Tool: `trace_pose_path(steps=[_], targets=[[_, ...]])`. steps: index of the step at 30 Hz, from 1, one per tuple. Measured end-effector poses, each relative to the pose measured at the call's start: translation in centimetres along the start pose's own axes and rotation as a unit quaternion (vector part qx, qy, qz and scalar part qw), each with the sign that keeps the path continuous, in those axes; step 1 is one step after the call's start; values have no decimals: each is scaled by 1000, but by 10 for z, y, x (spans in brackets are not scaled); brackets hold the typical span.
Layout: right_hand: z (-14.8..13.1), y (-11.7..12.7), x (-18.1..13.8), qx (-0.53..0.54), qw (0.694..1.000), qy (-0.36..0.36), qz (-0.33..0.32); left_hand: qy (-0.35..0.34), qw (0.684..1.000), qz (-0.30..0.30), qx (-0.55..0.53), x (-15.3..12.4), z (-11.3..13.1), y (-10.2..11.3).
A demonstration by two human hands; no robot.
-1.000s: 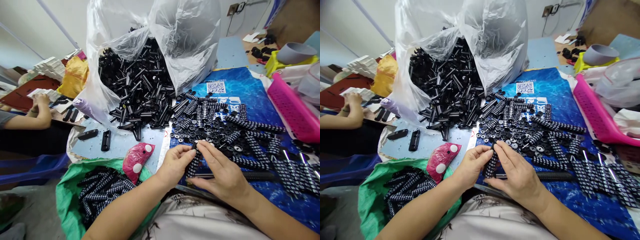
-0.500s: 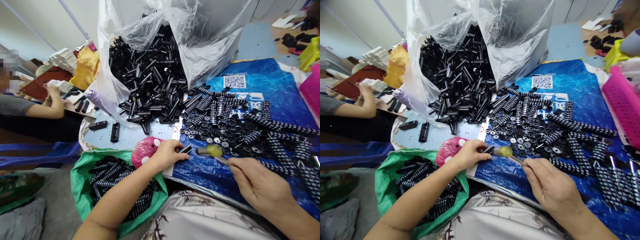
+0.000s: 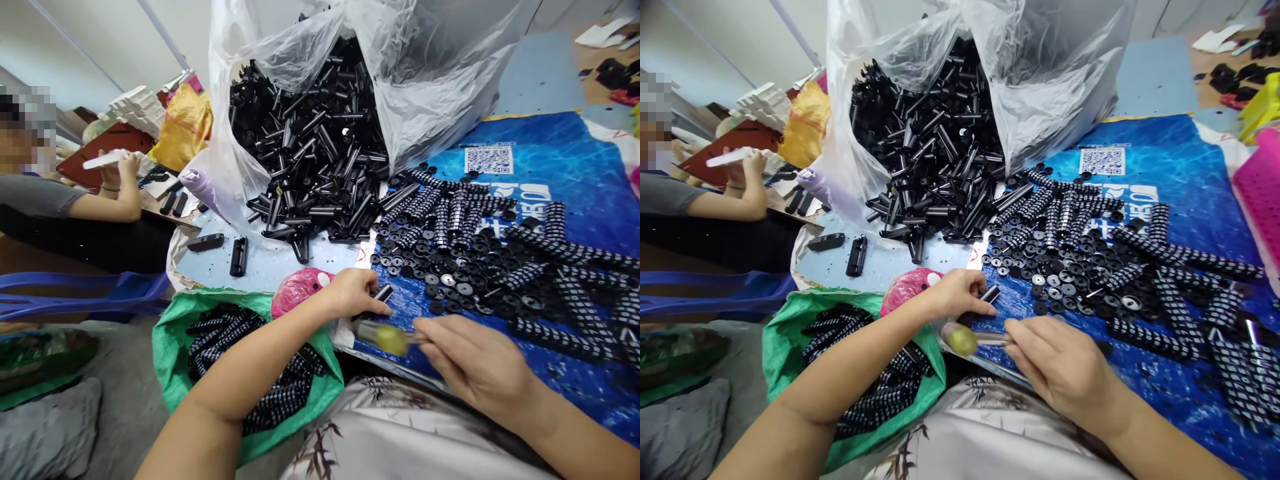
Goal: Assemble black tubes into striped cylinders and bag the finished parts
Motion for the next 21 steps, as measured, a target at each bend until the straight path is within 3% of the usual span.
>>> trace_pose_path(steps=[4, 7, 9, 11, 12, 13, 15, 17, 19, 21], targets=[[-3, -23, -8, -31, 994, 8, -106, -5, 998, 23, 61, 1, 9, -3], [0, -19, -20, 11, 993, 23, -118, -16, 995, 24, 91, -15, 15, 10], [6, -10, -28, 31, 993, 19, -108, -30, 995, -68, 69, -40, 12, 23], [15, -1, -36, 26, 996, 6, -84, -35, 972, -231, 4, -75, 3, 36], [20, 3, -40, 18, 997, -1, -72, -13, 963, -267, -44, -90, -4, 47], [23, 4, -43, 9, 998, -5, -62, 4, 964, -253, -87, -100, -11, 61], [28, 2, -46, -6, 999, -8, -51, 30, 983, -121, -135, -103, -26, 91], [29, -4, -46, -13, 998, -12, -58, 45, 989, 98, -105, -92, -41, 122], [27, -9, -44, -18, 997, -20, -71, 69, 958, 277, -2, -77, -50, 142], [27, -7, -41, -26, 996, -30, -78, 109, 926, 349, 99, -55, -57, 149]])
Point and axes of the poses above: each hand's wrist, its own x-axis towards the middle knuckle, its own y-axis out of the back of the hand, z = x × y, the point moved 6 cm from there along x, towards the middle knuckle, and after that the axes turned 1 degree about z, right-handed, at the moved point
